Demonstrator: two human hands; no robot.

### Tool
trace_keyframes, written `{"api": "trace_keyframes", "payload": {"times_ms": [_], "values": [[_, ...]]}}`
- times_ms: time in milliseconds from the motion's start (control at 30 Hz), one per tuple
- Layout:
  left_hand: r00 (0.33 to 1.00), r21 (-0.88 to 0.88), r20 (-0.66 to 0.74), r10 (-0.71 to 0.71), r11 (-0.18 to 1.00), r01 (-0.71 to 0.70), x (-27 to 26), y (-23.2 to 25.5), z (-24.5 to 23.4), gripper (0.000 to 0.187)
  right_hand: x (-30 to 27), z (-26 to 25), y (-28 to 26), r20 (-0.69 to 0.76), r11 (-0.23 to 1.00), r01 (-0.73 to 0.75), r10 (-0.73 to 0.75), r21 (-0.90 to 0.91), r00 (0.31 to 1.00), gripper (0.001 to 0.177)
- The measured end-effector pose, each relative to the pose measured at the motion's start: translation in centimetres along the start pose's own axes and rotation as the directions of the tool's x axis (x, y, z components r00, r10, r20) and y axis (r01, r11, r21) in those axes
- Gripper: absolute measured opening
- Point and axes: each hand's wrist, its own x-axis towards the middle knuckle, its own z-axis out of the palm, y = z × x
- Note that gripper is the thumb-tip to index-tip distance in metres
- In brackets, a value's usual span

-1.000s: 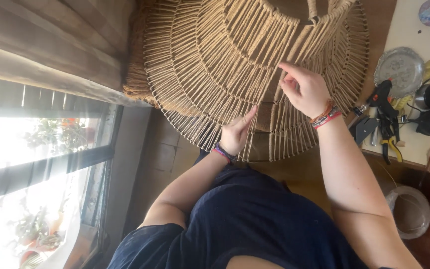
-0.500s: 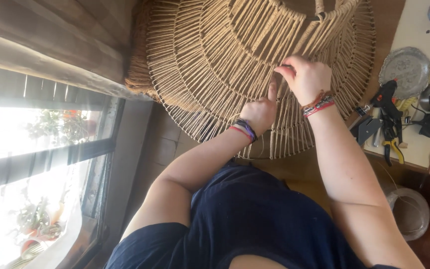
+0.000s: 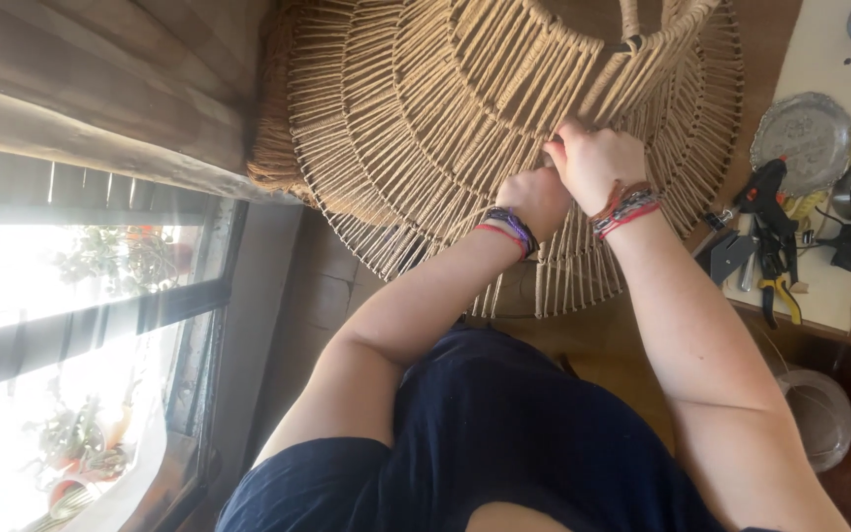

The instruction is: Weaving thin wicker strands through a frame to construct a lampshade.

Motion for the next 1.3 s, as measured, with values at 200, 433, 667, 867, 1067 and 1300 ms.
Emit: {"api": "trace_keyframes", "payload": {"times_ms": [200,433,667,867,1067,1300], "values": [[0.99,-0.116,-0.066,0.121,0.985,-0.128,-1.7,-1.8,-4.0,0.031,1.1,-2.1,0.8,0.066,0.993,0.108,-0.11,0.045,0.992,0.026],[0.999,-0.362,0.008,0.048,0.931,-0.041,-1.8,-2.1,-5.2,0.027,0.6,-0.1,0.4,0.037,0.996,0.075,-0.076,0.045,0.996,0.027],[0.932,-0.699,-0.297,0.207,0.618,-0.36,1.3,-4.5,6.1,0.027,-0.8,-2.6,-3.8,0.328,0.265,-0.343,0.103,0.901,0.939,0.054],[0.918,-0.792,-0.293,0.267,0.47,-0.389,-2.3,-5.8,-2.5,0.053,-1.9,1.5,-6.4,0.043,-0.956,0.086,0.102,0.281,0.994,0.047],[0.946,-0.596,-0.222,0.235,0.735,-0.322,-8.4,-8.7,-5.2,0.028,-1.8,5.1,-5.2,-0.165,-0.827,0.23,0.168,0.513,0.972,0.024],[0.978,-0.948,0.147,0.145,-0.261,0.182,-6.7,-4.7,-5.0,0.04,-7.4,-5.3,-5.3,-0.53,0.198,0.515,0.033,0.834,0.847,0.017]]}}
